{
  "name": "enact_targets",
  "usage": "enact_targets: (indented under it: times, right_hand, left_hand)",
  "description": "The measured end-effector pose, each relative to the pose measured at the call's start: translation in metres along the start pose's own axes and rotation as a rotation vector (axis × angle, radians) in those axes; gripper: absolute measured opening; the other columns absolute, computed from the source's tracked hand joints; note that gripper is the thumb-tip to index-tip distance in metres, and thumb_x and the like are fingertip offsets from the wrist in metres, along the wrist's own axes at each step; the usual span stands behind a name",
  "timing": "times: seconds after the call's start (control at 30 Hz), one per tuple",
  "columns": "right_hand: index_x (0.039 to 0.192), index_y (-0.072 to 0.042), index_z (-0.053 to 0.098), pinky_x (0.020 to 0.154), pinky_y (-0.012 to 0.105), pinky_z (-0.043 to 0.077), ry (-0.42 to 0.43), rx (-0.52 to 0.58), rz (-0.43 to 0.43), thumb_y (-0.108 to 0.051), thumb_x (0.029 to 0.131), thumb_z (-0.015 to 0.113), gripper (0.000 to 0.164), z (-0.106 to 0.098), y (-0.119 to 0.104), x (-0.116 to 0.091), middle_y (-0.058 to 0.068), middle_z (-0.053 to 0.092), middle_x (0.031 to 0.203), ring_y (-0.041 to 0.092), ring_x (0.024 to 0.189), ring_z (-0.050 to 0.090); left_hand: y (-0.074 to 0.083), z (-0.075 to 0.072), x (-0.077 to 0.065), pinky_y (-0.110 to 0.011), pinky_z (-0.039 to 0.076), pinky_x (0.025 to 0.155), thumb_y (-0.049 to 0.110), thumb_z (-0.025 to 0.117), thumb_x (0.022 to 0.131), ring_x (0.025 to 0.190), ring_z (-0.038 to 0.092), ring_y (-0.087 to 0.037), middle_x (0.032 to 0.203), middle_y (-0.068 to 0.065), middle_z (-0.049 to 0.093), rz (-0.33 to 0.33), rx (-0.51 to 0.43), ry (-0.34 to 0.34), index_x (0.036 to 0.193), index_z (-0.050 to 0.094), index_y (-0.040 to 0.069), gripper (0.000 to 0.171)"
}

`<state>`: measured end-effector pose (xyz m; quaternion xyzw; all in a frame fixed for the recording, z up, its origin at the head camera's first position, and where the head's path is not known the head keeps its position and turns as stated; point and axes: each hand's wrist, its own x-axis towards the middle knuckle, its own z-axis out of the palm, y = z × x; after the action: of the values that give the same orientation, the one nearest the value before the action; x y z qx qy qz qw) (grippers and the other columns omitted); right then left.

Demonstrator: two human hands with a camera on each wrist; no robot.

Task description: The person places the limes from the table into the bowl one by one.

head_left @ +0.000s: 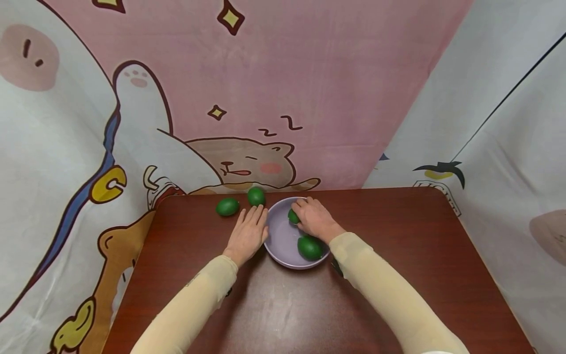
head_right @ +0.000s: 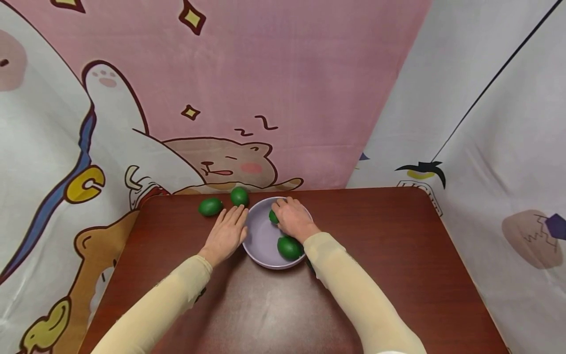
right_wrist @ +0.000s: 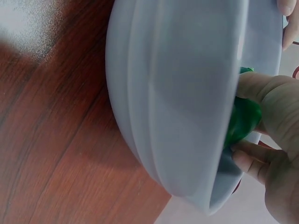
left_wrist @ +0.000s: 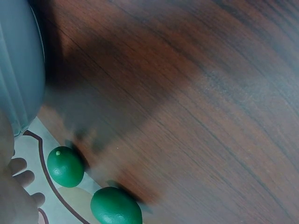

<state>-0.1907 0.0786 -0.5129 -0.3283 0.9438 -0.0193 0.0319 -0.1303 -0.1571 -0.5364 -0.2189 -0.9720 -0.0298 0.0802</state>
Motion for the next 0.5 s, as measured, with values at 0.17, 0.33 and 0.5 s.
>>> enact_targets:
  times: [0.17, 0.33, 0.5]
  right_hand:
    - [0.132, -0.006, 0.063, 0.105, 0.048, 0.049, -0.005, -0.031, -0.027, -0.027, 0.089, 0.082, 0.052, 0.0025, 0.0002, 0.0012, 0.013, 0.063, 0.127, 0.036, 0.118, 0.060]
    - [0.130, -0.005, 0.063, 0.115, 0.046, 0.041, -0.015, -0.031, -0.043, -0.026, 0.088, 0.083, 0.051, 0.0036, -0.0002, 0.0016, 0.013, 0.064, 0.124, 0.033, 0.123, 0.060]
    - [0.127, -0.004, 0.064, 0.115, 0.046, 0.041, -0.013, -0.028, -0.055, -0.024, 0.087, 0.084, 0.049, 0.0053, -0.0008, 0.0020, 0.014, 0.065, 0.122, 0.033, 0.119, 0.062]
  left_hand:
    - [-0.0001, -0.0005, 0.0002, -0.054, 0.028, 0.123, 0.029, 0.054, 0.106, 0.145, 0.044, -0.036, 0.157, -0.018, 0.047, -0.004, 0.001, -0.007, 0.152, 0.049, 0.002, 0.053]
    - [0.0002, -0.0014, 0.0000, -0.055, 0.029, 0.122, 0.028, 0.053, 0.106, 0.145, 0.044, -0.035, 0.157, -0.018, 0.047, -0.006, -0.010, -0.014, 0.153, 0.048, 0.002, 0.053]
    - [0.0000, -0.0012, -0.0008, -0.055, 0.030, 0.121, 0.028, 0.054, 0.106, 0.145, 0.044, -0.036, 0.157, -0.018, 0.047, -0.004, -0.009, -0.017, 0.153, 0.048, 0.002, 0.054]
